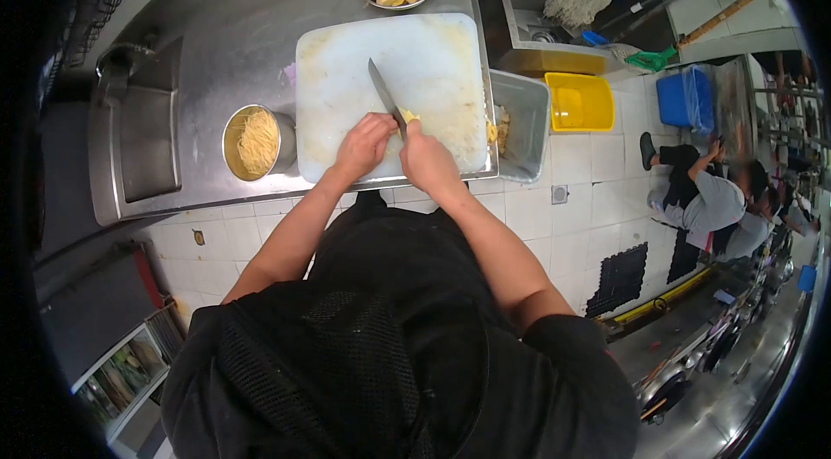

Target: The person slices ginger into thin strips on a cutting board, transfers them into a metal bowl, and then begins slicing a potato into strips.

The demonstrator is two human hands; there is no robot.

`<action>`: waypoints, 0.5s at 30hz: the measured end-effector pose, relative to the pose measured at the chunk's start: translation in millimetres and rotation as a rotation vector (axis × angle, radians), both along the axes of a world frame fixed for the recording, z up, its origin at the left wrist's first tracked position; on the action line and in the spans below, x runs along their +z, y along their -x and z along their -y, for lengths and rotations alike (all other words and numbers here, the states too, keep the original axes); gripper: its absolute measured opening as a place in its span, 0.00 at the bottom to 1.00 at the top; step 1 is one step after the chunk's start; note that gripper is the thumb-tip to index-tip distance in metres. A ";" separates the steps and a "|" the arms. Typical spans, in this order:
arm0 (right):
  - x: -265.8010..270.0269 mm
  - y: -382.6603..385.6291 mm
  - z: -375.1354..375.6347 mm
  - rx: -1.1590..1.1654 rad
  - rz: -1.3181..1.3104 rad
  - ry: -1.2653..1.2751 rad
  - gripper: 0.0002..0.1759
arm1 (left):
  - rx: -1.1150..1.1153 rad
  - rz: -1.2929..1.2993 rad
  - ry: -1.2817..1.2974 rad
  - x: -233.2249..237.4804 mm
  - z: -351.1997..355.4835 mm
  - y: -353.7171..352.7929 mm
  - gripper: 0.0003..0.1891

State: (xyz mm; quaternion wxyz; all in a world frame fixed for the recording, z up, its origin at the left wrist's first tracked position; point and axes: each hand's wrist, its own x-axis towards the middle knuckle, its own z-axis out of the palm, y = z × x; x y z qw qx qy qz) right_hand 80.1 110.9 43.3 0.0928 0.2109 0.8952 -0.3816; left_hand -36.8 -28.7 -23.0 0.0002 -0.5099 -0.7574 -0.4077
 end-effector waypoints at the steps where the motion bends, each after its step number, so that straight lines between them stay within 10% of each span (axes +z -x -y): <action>1: 4.3 -1.4 -2.0 0.009 0.013 0.002 0.13 | 0.000 -0.006 -0.002 -0.8 0.5 -0.6 0.12; 15: 15.8 -35.3 -26.5 -0.033 -0.027 0.063 0.13 | 0.027 -0.017 0.028 -2.1 -2.6 1.2 0.10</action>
